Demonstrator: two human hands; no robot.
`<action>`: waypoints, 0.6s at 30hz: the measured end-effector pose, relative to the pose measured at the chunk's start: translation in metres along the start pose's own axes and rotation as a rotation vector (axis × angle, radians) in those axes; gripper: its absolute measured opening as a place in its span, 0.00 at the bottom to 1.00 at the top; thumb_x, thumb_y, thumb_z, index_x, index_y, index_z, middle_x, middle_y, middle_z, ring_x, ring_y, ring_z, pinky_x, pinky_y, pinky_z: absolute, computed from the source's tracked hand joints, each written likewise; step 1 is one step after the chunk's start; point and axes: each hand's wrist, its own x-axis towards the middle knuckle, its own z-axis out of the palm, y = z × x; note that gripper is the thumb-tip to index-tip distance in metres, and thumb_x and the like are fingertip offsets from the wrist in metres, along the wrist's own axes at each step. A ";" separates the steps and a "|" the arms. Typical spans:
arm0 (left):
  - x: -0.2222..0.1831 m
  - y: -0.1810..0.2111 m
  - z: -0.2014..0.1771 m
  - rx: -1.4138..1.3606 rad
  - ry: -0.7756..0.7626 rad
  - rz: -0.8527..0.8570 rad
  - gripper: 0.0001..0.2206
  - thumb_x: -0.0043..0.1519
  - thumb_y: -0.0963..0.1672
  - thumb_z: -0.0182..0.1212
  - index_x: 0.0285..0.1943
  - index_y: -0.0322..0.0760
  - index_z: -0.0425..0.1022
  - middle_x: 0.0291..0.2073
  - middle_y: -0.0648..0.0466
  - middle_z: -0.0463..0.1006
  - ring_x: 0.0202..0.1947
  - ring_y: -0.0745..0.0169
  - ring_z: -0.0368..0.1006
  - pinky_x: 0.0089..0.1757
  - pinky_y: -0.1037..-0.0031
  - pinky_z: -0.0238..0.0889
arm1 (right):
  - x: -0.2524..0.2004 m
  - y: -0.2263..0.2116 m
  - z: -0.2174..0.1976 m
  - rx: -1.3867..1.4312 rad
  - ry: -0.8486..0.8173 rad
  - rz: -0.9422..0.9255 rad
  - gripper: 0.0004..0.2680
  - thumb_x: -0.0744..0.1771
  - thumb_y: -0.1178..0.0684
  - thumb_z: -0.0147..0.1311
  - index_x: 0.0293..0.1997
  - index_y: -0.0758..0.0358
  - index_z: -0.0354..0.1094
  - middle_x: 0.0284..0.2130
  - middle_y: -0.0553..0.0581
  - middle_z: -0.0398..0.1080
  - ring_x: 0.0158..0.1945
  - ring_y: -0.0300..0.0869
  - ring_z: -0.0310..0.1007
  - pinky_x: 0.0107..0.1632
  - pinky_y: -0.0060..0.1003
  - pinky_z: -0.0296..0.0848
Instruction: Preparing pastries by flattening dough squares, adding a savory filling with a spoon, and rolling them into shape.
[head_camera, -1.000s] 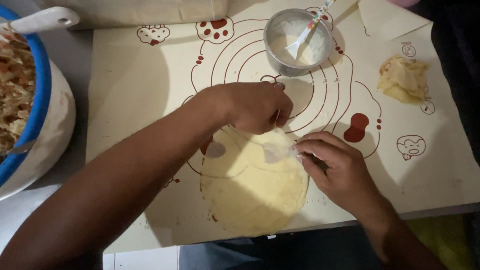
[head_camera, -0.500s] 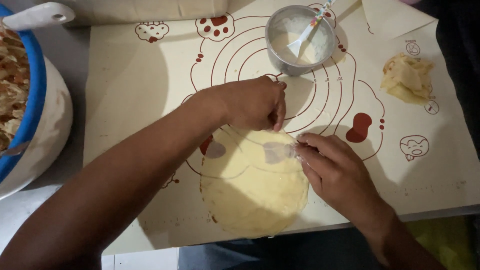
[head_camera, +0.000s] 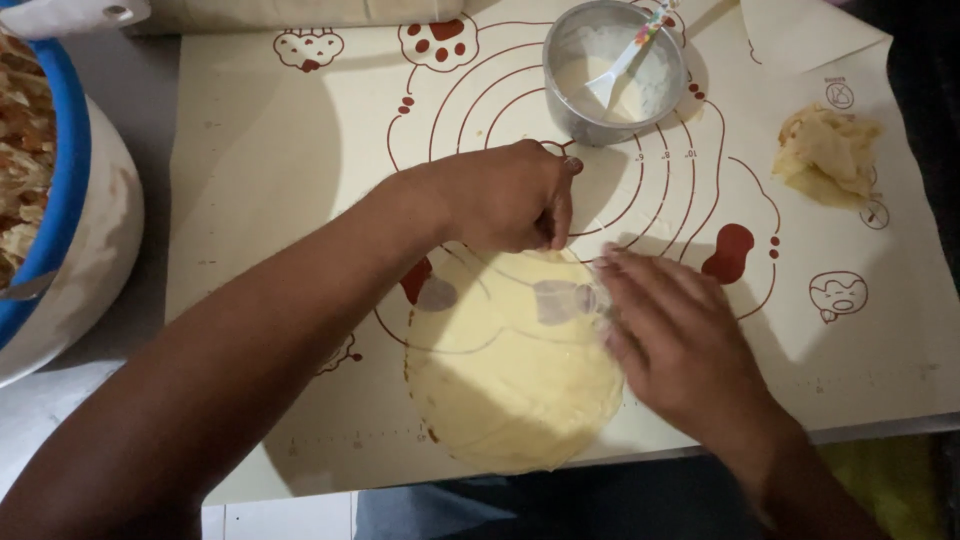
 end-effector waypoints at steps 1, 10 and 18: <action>0.002 -0.008 0.005 0.011 0.020 0.112 0.09 0.52 0.37 0.61 0.30 0.41 0.87 0.24 0.59 0.86 0.31 0.63 0.80 0.69 0.60 0.47 | 0.001 -0.004 -0.002 0.018 -0.084 -0.015 0.23 0.67 0.45 0.50 0.71 0.60 0.59 0.70 0.59 0.61 0.71 0.53 0.58 0.64 0.51 0.59; -0.048 0.034 0.011 0.225 0.401 0.024 0.15 0.63 0.40 0.62 0.60 0.32 0.77 0.58 0.39 0.77 0.59 0.39 0.71 0.55 0.55 0.66 | -0.011 -0.006 0.021 -0.091 -0.217 0.077 0.36 0.66 0.24 0.41 0.79 0.55 0.39 0.79 0.57 0.37 0.81 0.57 0.29 0.67 0.67 0.44; -0.111 0.064 0.071 0.606 0.258 -0.325 0.35 0.69 0.60 0.38 0.80 0.41 0.51 0.77 0.50 0.54 0.78 0.38 0.39 0.66 0.43 0.35 | -0.005 -0.001 0.007 0.213 -0.144 0.119 0.31 0.67 0.33 0.47 0.75 0.59 0.46 0.75 0.62 0.45 0.77 0.57 0.39 0.68 0.58 0.41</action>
